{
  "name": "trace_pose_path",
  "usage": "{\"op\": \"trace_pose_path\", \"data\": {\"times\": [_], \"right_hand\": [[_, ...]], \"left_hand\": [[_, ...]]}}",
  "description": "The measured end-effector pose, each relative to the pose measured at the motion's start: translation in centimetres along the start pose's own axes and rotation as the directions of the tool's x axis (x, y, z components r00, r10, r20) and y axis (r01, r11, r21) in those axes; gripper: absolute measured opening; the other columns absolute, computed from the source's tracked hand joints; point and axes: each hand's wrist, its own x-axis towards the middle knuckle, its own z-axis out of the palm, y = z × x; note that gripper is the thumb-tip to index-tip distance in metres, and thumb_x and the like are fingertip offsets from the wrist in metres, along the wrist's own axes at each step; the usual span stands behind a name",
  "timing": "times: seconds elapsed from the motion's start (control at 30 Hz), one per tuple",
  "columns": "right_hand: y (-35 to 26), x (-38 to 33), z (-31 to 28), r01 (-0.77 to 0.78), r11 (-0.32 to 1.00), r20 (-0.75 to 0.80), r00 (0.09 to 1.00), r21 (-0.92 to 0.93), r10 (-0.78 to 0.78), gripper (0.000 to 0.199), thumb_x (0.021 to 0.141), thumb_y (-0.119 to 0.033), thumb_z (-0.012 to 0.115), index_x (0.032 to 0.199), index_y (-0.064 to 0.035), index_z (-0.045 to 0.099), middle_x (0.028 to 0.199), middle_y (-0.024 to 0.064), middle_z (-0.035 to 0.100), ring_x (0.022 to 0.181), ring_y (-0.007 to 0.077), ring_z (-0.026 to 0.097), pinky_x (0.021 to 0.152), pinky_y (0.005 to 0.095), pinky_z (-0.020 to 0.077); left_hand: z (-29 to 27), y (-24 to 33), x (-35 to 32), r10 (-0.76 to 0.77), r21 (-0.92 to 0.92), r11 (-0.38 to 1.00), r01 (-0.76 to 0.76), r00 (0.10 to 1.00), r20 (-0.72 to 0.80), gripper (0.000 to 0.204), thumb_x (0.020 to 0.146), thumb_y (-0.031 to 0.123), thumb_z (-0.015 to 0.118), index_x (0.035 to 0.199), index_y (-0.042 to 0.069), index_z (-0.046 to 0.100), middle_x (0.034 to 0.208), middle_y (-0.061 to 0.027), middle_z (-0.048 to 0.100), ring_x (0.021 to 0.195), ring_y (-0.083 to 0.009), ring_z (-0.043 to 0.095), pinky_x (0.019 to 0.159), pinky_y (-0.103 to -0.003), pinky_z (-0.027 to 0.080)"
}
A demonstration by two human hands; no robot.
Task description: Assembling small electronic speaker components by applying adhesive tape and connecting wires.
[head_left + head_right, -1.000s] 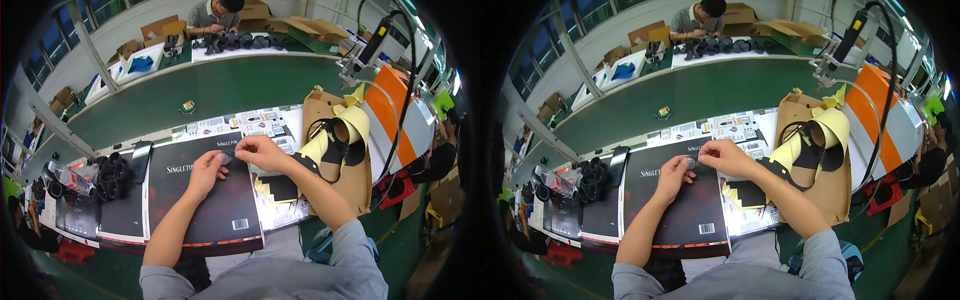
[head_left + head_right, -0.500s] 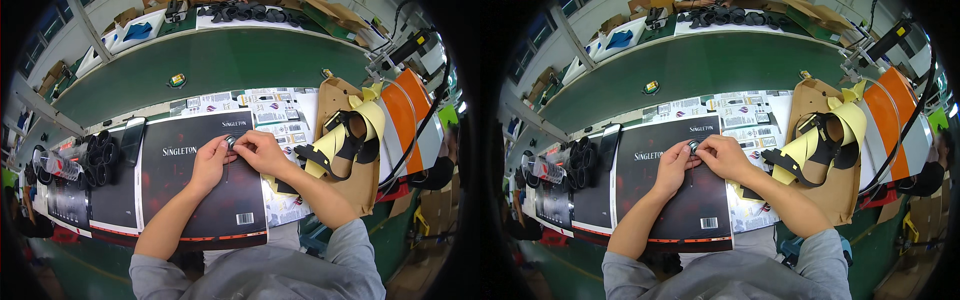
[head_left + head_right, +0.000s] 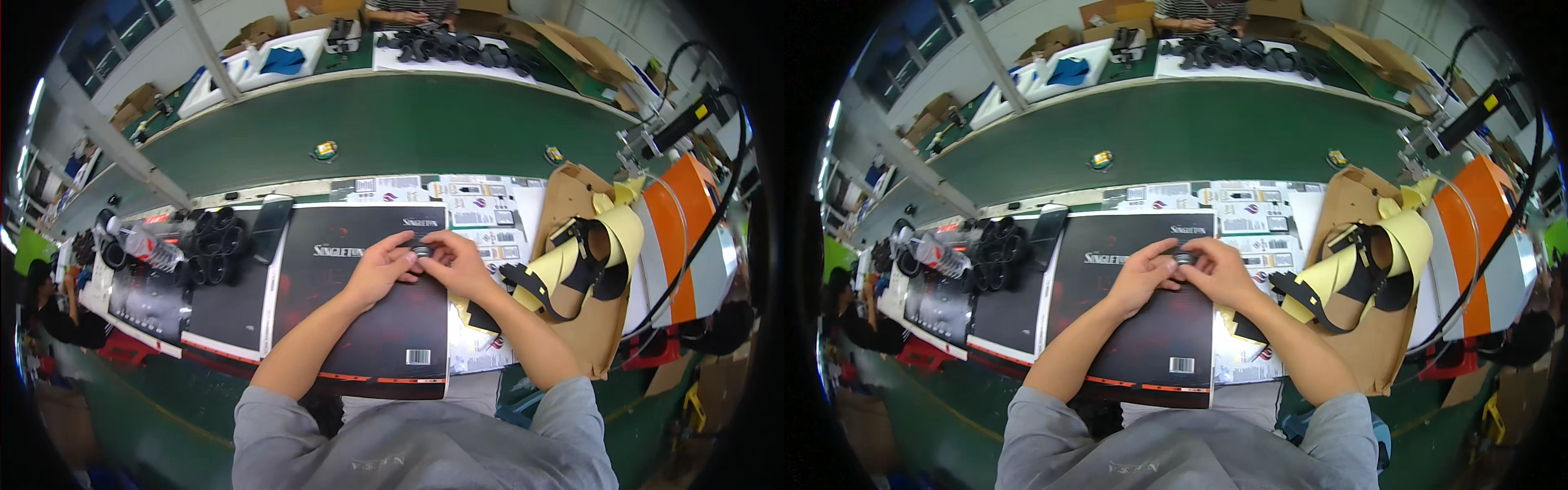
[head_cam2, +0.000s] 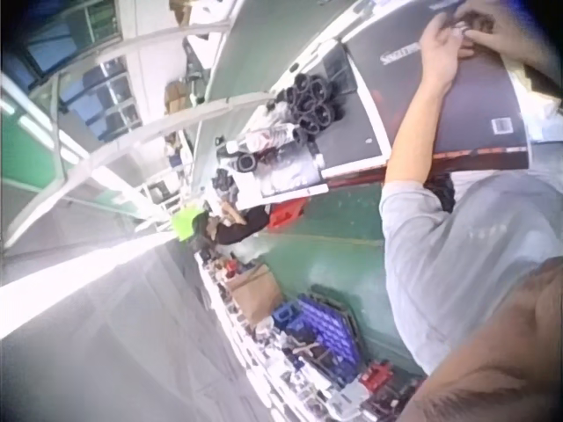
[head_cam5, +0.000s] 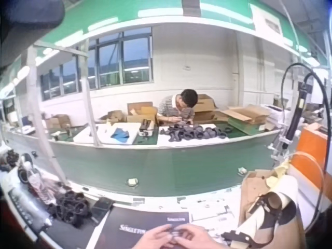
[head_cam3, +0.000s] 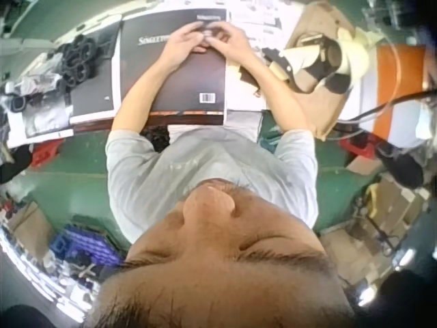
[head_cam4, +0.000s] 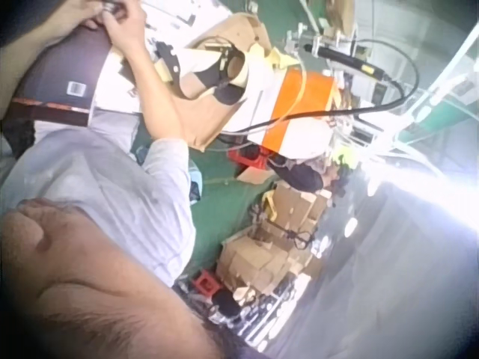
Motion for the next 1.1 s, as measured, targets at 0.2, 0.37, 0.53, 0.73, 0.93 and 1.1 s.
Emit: {"op": "trace_pose_path", "data": {"times": [0.2, 0.37, 0.53, 0.73, 0.93, 1.1], "right_hand": [[-0.1, -0.1, -1.1, 0.101, 0.979, -0.057, 0.992, -0.180, -0.113, 0.023, 0.078, -0.006, 0.072, 0.099, -0.0014, 0.063, 0.096, 0.0085, 0.062, 0.070, 0.0164, 0.064, 0.063, 0.0276, 0.0523], [-1.2, -0.3, -0.9, 0.299, 0.825, 0.027, 0.945, -0.479, -0.327, 0.018, 0.073, -0.010, 0.071, 0.084, -0.0039, 0.057, 0.099, 0.0093, 0.060, 0.089, 0.0300, 0.062, 0.077, 0.0373, 0.0513], [-0.1, -0.5, -1.4, 0.359, 0.755, 0.114, 0.927, -0.549, -0.358, 0.022, 0.075, -0.020, 0.074, 0.079, -0.0061, 0.058, 0.091, 0.0079, 0.060, 0.084, 0.0281, 0.060, 0.073, 0.0373, 0.0498], [-1.4, -0.4, -1.0, 0.088, 0.908, 0.035, 0.996, -0.410, -0.081, 0.024, 0.084, -0.024, 0.068, 0.097, -0.0044, 0.063, 0.081, 0.0120, 0.065, 0.077, 0.0285, 0.064, 0.069, 0.0377, 0.0504], [1.3, 0.0, -1.3, 0.145, 0.959, -0.034, 0.987, -0.242, -0.158, 0.029, 0.091, -0.020, 0.060, 0.113, -0.0016, 0.065, 0.084, 0.0157, 0.069, 0.072, 0.0270, 0.067, 0.067, 0.0354, 0.0529], [1.7, 0.3, -1.8, 0.105, 0.960, -0.157, 0.976, -0.258, -0.149, 0.022, 0.090, -0.017, 0.058, 0.103, -0.0031, 0.068, 0.089, 0.0157, 0.068, 0.077, 0.0321, 0.066, 0.070, 0.0381, 0.0528]], "left_hand": [[-0.9, 1.2, 0.1, 0.208, 0.604, 0.779, -0.170, 0.978, 0.007, 0.035, 0.090, 0.005, 0.062, 0.125, -0.003, 0.058, 0.115, -0.0190, 0.067, 0.094, -0.0216, 0.068, 0.082, -0.030, 0.055], [-3.9, 7.1, -3.7, 0.523, 0.979, 0.158, -0.125, 0.852, 0.024, 0.034, 0.089, 0.023, 0.065, 0.115, 0.000, 0.066, 0.110, -0.0171, 0.069, 0.099, -0.0309, 0.068, 0.085, -0.037, 0.053], [-11.5, 12.3, -11.9, 0.695, 0.872, 0.060, 0.486, 0.606, -0.386, 0.032, 0.088, 0.034, 0.064, 0.094, 0.003, 0.067, 0.092, -0.0145, 0.067, 0.090, -0.0342, 0.064, 0.079, -0.046, 0.050], [-19.2, 7.3, -16.9, 0.698, 0.809, -0.372, 0.455, 0.711, -0.079, 0.024, 0.085, 0.028, 0.068, 0.089, 0.004, 0.066, 0.098, -0.0101, 0.064, 0.098, -0.0316, 0.059, 0.080, -0.046, 0.047], [-7.9, 6.6, -13.6, 0.608, 0.976, -0.204, -0.077, 0.771, 0.188, 0.016, 0.078, 0.008, 0.071, 0.092, 0.003, 0.065, 0.125, -0.0164, 0.056, 0.117, -0.0356, 0.054, 0.097, -0.044, 0.044], [-3.0, 4.8, -9.1, 0.359, 0.954, -0.007, -0.301, 0.889, 0.283, 0.028, 0.081, 0.017, 0.074, 0.106, 0.008, 0.065, 0.141, -0.0190, 0.047, 0.129, -0.0386, 0.046, 0.106, -0.043, 0.041]]}}
